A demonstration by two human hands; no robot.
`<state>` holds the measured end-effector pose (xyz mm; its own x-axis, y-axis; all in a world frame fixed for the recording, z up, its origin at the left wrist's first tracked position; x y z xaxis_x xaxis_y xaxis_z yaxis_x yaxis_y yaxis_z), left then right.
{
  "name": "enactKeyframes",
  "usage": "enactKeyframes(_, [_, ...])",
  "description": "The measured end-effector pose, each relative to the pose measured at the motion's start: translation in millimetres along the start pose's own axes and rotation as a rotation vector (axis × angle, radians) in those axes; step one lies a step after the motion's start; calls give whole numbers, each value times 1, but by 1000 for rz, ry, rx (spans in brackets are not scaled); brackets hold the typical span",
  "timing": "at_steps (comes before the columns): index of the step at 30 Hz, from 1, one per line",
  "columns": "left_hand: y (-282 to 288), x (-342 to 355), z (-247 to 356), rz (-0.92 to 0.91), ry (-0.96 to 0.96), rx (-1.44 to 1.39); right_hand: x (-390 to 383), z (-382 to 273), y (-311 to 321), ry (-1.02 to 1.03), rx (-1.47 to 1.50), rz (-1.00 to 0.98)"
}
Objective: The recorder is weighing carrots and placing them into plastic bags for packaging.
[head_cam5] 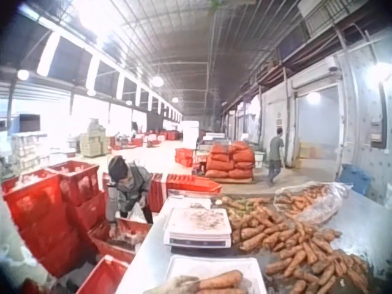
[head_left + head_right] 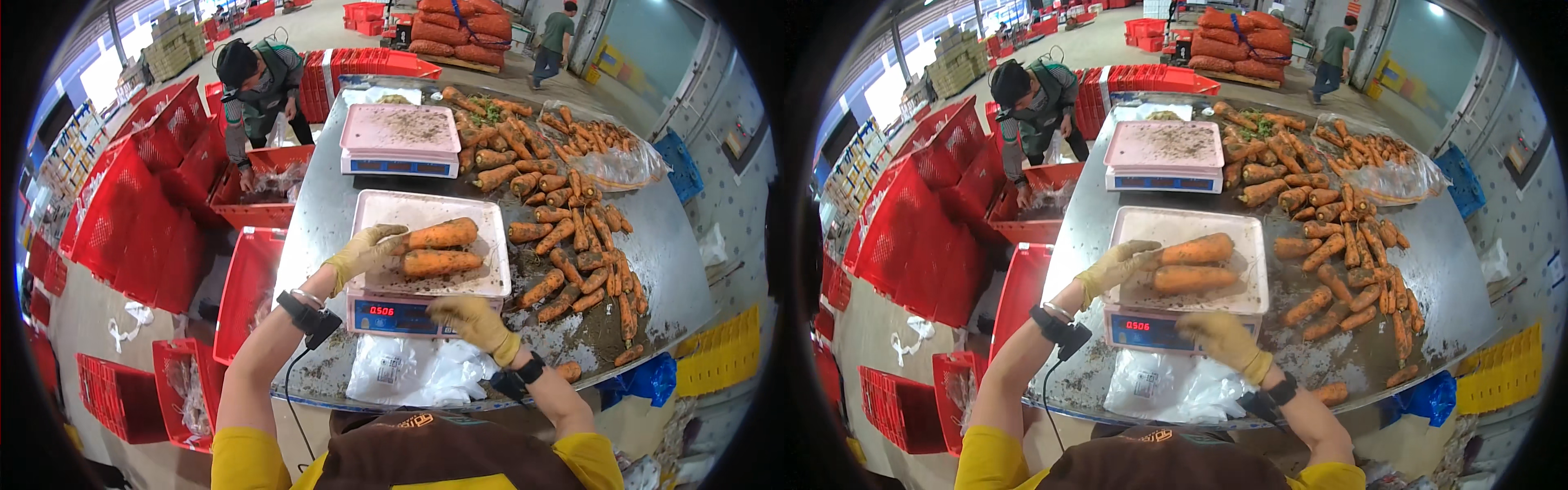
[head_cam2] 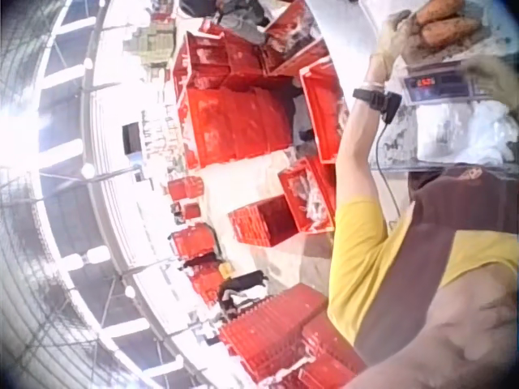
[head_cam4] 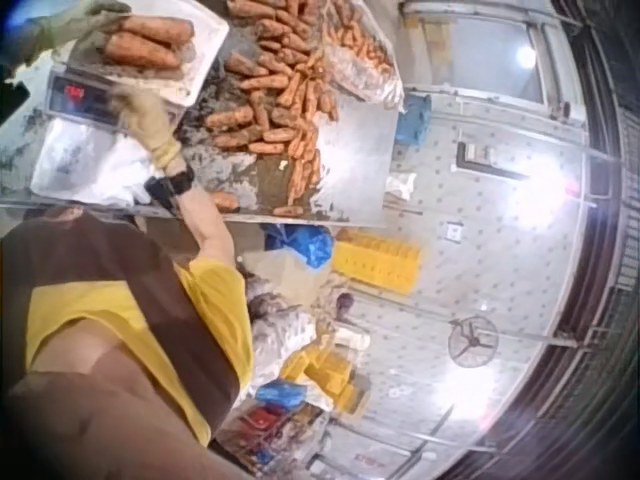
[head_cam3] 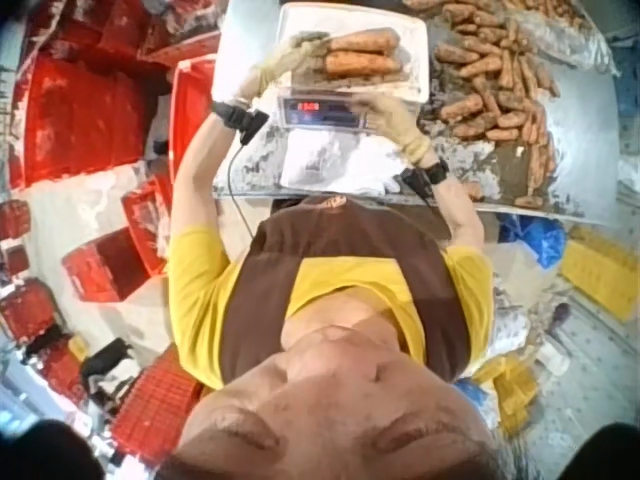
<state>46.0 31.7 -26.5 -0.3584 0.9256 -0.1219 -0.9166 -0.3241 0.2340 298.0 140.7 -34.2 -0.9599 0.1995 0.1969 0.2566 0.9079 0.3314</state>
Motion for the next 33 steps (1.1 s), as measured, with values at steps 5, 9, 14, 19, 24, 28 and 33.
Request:
enactKeyframes(5, [25, -63, 10, 124, 11, -86, -30, 20, -69, -17, -567, -431])
enactKeyframes(9, [38, -118, 20, 58, 75, -23, -34, 32, -97, 12, -1035, -387])
enactKeyframes(14, [18, -154, -16, -170, 181, -59, -59, 75, -63, -142, -444, -252])
enactKeyframes(19, [-65, -123, -32, -514, 199, 411, -78, 60, -22, -702, 707, 153])
enactKeyframes(24, [-180, -104, -105, -809, 79, 438, -79, 3, 50, -566, 967, 598])
enactKeyframes(28, [-178, -99, -71, -954, 188, 551, -84, -72, 141, -175, 673, 735])
enactKeyframes(33, [-116, -106, -12, -727, 274, -366, -44, -104, 96, -35, -37, 203])
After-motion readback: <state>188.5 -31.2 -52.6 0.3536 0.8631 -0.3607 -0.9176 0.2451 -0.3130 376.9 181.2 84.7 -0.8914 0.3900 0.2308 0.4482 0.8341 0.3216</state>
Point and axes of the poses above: each hand's wrist, its own x-axis towards the middle knuckle, its own y-axis out of the back of the hand, z = x × y, the point moved 2 cm from there along x, towards the middle knuckle, and after that the axes turned 2 degrees about y, right-handed, at the moved point
